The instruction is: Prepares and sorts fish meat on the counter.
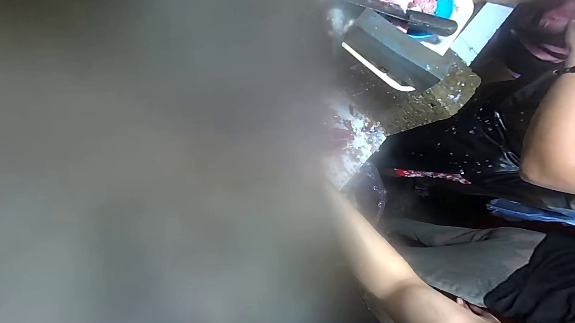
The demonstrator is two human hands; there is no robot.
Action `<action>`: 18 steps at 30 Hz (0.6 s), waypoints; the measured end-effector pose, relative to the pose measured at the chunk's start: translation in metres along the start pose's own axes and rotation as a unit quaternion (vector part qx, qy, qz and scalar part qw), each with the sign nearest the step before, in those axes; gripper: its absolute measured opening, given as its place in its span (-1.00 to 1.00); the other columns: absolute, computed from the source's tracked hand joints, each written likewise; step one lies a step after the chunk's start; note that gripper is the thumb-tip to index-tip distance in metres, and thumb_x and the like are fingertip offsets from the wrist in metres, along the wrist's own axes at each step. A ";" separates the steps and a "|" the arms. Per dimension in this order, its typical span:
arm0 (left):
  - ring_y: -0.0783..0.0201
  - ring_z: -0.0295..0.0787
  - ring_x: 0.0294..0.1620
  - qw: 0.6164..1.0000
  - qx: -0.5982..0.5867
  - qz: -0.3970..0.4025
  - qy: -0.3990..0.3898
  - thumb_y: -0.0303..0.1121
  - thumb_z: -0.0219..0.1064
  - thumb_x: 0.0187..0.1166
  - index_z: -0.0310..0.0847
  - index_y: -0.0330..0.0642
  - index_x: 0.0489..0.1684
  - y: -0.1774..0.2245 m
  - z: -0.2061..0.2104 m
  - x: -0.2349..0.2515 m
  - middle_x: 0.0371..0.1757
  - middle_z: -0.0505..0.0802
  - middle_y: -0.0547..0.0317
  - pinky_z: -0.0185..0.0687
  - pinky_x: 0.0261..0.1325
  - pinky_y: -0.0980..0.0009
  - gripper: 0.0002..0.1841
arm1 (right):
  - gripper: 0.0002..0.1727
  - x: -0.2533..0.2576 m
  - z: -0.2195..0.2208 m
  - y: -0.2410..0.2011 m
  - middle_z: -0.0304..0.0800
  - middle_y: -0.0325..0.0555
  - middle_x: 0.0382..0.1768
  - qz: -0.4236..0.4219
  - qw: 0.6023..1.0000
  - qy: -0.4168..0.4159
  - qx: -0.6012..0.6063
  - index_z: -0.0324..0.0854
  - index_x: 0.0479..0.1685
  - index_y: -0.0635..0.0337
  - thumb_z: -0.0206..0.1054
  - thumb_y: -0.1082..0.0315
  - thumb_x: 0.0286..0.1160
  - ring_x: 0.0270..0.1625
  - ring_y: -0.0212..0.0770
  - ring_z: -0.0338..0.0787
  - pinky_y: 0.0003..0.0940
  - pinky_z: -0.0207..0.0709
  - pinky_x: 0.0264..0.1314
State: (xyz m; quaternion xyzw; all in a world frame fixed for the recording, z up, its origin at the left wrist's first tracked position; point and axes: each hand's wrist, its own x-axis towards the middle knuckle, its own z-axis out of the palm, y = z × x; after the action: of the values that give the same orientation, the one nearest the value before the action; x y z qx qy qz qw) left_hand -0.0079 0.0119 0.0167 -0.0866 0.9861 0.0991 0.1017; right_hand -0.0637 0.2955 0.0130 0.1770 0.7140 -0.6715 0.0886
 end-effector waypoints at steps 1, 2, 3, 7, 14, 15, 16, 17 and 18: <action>-0.08 0.50 0.63 1.000 0.002 0.005 0.014 0.12 0.11 0.65 0.78 -0.03 0.21 -0.003 0.006 0.001 0.39 0.81 0.07 0.04 0.75 -0.12 -0.49 | -0.58 -0.005 -0.010 0.006 0.82 0.02 0.11 0.028 0.999 0.027 0.002 0.49 0.54 0.23 0.20 0.36 0.76 -0.04 -0.20 0.83 -0.22 0.73 0.05; -0.06 0.53 0.60 0.999 0.009 0.010 0.031 0.15 0.09 0.64 0.78 0.00 0.18 -0.009 0.014 0.002 0.37 0.81 0.10 0.07 0.73 -0.12 -0.48 | -0.59 -0.011 -0.022 0.017 0.85 -0.02 0.05 0.026 0.997 0.066 -0.005 0.55 0.50 0.24 0.20 0.40 0.71 -0.09 -0.25 0.85 -0.26 0.76 0.03; -0.04 0.53 0.60 0.999 0.012 0.010 0.037 0.16 0.08 0.64 0.79 0.02 0.18 -0.011 0.017 0.002 0.37 0.81 0.11 0.09 0.72 -0.11 -0.48 | -0.60 -0.016 -0.034 0.030 0.88 -0.04 -0.01 0.027 0.994 0.106 -0.011 0.61 0.43 0.26 0.22 0.44 0.66 -0.17 -0.27 0.85 -0.29 0.77 -0.05; -0.05 0.46 0.66 1.000 0.008 0.005 0.010 0.10 0.11 0.66 0.75 0.00 0.26 -0.003 0.007 -0.001 0.44 0.77 0.10 0.01 0.75 -0.12 -0.51 | -0.64 -0.040 -0.082 0.074 0.80 -0.06 -0.31 0.179 0.969 0.171 -0.012 0.69 0.12 0.28 0.01 0.27 0.79 -0.52 -0.30 0.65 -0.37 0.57 -0.46; -0.09 0.45 0.67 1.000 -0.004 0.014 0.012 0.10 0.12 0.65 0.73 -0.06 0.31 -0.006 0.009 0.002 0.49 0.74 0.03 0.00 0.78 -0.14 -0.47 | -0.58 -0.047 -0.023 0.037 0.80 -0.03 -0.24 0.145 0.984 0.077 0.070 0.65 0.08 0.37 -0.07 0.24 0.85 -0.44 -0.30 0.68 -0.39 0.58 -0.39; -0.11 0.46 0.66 1.000 -0.006 0.015 0.012 0.10 0.12 0.64 0.73 -0.07 0.31 -0.006 0.009 0.001 0.49 0.74 0.01 0.02 0.77 -0.15 -0.47 | -0.56 -0.041 -0.006 0.017 0.79 0.03 -0.19 0.129 0.990 0.033 0.054 0.63 0.15 0.42 -0.05 0.22 0.87 -0.37 -0.28 0.70 -0.36 0.63 -0.29; -0.11 0.47 0.65 1.000 -0.005 0.017 0.014 0.10 0.12 0.64 0.74 -0.07 0.30 -0.007 0.009 0.001 0.48 0.74 0.00 0.03 0.76 -0.16 -0.47 | -0.54 -0.043 0.014 -0.020 0.73 0.06 -0.17 0.123 0.992 0.010 0.029 0.59 0.21 0.46 -0.07 0.20 0.89 -0.32 -0.29 0.64 -0.37 0.59 -0.21; -0.11 0.48 0.65 1.000 0.000 0.018 0.015 0.11 0.11 0.65 0.74 -0.07 0.30 -0.007 0.009 0.001 0.48 0.75 0.01 0.03 0.76 -0.17 -0.46 | -0.52 -0.051 0.035 -0.080 0.64 0.03 -0.07 0.173 0.985 -0.002 -0.003 0.50 0.33 0.43 -0.17 0.20 0.93 -0.22 -0.29 0.54 -0.38 0.49 -0.05; -0.08 0.50 0.64 1.000 0.009 0.020 0.020 0.14 0.10 0.65 0.75 -0.04 0.29 -0.009 0.012 0.002 0.46 0.76 0.04 0.05 0.76 -0.16 -0.45 | -0.51 -0.056 0.053 -0.136 0.60 0.00 0.00 0.232 0.973 0.007 -0.019 0.45 0.44 0.37 -0.22 0.20 0.95 -0.15 -0.29 0.51 -0.40 0.44 0.06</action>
State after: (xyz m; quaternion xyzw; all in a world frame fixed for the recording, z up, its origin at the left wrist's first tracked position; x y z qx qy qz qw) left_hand -0.0056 0.0051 0.0035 -0.0677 0.9903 0.0906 0.0810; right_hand -0.0684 0.2305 0.1557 0.3402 0.6670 -0.6178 0.2404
